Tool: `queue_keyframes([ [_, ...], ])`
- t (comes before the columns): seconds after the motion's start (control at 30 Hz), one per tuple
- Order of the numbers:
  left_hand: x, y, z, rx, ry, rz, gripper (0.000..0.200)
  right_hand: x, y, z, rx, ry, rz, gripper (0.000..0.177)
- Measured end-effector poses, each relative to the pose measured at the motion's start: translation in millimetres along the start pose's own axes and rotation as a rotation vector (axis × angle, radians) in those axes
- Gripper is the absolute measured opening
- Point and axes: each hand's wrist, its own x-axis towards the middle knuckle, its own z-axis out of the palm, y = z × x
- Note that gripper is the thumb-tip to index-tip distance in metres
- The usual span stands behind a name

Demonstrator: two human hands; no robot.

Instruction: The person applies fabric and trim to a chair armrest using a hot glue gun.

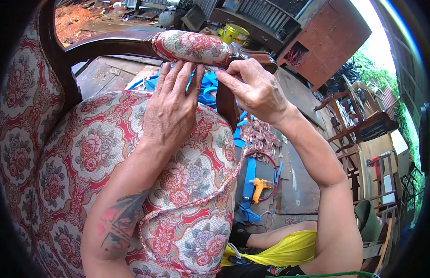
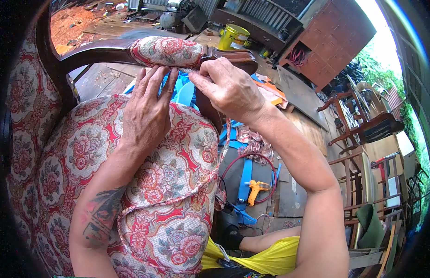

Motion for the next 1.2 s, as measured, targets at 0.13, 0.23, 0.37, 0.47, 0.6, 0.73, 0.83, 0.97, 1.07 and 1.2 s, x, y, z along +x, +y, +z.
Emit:
queue_keyframes([
  [0.13, -0.1, 1.1, -0.7, 0.003, -0.006, -0.004, 0.071, -0.7, 2.5, 1.1, 0.001, -0.016, -0.003, 0.03],
  [0.23, 0.6, 1.1, -2.2, -0.004, -0.004, -0.007, 0.071, -1.1, 3.2, 2.6, 0.003, -0.013, -0.001, 0.03],
  [0.37, 0.6, 0.8, 0.3, 0.025, -0.018, -0.007, 0.073, -0.8, 3.2, 4.2, -0.01, -0.013, -0.001, 0.03],
  [0.47, 0.5, 0.8, 1.1, 0.03, -0.028, -0.01, 0.075, 0.7, 3.4, 2.4, 0.009, -0.01, -0.001, 0.03],
  [0.6, 0.3, -0.8, 1.8, 0.023, -0.018, -0.009, 0.076, 0.0, 4.8, 1.4, 0.011, -0.033, 0.016, 0.053],
  [0.73, -0.3, -0.5, 2.6, 0.057, -0.017, 0.003, 0.076, 1.3, 4.2, 1.0, 0.019, -0.024, 0.015, 0.047],
  [0.83, 1.1, -0.9, 1.9, 0.052, 0.001, 0.003, 0.078, 3.0, 4.9, 0.3, 0.007, -0.02, 0.006, 0.044],
  [0.97, -1.3, -0.8, 5.0, 0.022, 0.043, 0.026, 0.076, 1.8, 6.0, 2.6, 0.017, -0.001, 0.003, 0.042],
  [1.07, -1.1, -0.4, 4.3, 0.035, 0.044, 0.03, 0.072, 1.3, 5.6, 2.8, 0.009, 0.002, 0.004, 0.041],
  [1.2, -1.3, 1.3, 4.3, 0.037, 0.054, 0.019, 0.076, 2.3, 6.2, 2.0, 0.004, 0.0, -0.004, 0.041],
])
